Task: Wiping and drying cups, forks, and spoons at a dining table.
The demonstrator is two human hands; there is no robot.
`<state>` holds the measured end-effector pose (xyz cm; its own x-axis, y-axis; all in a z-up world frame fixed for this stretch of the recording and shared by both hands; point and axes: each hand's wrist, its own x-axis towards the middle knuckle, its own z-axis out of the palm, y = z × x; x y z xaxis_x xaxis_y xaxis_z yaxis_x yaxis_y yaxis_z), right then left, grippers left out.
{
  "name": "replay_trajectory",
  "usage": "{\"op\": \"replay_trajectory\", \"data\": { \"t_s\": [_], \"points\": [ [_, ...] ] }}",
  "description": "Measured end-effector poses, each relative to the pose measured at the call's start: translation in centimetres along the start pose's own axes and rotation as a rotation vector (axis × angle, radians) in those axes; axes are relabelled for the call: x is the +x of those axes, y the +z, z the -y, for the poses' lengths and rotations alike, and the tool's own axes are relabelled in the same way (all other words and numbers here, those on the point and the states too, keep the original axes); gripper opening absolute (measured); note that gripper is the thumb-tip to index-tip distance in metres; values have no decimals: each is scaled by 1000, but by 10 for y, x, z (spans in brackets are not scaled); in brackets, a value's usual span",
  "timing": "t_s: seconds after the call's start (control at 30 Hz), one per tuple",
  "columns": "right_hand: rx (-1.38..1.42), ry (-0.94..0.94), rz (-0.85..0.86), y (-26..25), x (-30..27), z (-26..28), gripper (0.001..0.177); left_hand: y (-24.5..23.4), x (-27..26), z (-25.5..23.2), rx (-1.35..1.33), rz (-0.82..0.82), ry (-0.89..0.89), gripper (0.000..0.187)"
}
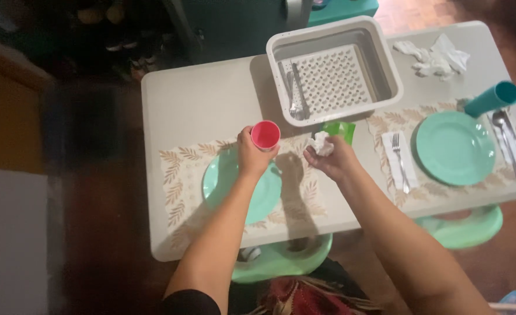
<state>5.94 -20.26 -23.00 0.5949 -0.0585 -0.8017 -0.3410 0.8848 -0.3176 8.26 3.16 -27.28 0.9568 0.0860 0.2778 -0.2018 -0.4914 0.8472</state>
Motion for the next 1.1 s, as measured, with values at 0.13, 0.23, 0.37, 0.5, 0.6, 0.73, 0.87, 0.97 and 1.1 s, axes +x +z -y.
{"op": "replay_trajectory", "data": {
  "t_s": [0.13, 0.23, 0.37, 0.5, 0.6, 0.73, 0.87, 0.97, 1.1],
  "points": [
    [-69, 88, 35, -10, 62, 22, 31, 30, -3, 14, 25, -1, -64, 86],
    [-148, 86, 116, -3, 81, 31, 40, 41, -2, 19, 26, -24, -112, 84],
    [-198, 102, 100, 12, 85, 41, 41, 42, -4, 19, 71, -26, -219, 89],
    [-240, 228, 188, -3, 109, 46, 44, 43, -9, 22, 70, -28, -229, 95],
    [-425, 280, 254, 0, 84, 53, 43, 17, -5, -47, 91, -21, -244, 121],
    [-586, 260, 108, -13, 53, 87, 33, 26, -16, -69, 439, -175, -8, 123],
    [-400, -319, 259, -77, 133, 168, 9, 56, -15, -105, 354, -168, 236, 77],
    [-211, -560, 180, -97, 202, 259, 10, 97, -12, -126, 275, 82, 345, 53],
    [-18, -659, 66, -112, 261, 357, 18, 134, 7, -178, 166, 380, 466, 35]
  ]
}}
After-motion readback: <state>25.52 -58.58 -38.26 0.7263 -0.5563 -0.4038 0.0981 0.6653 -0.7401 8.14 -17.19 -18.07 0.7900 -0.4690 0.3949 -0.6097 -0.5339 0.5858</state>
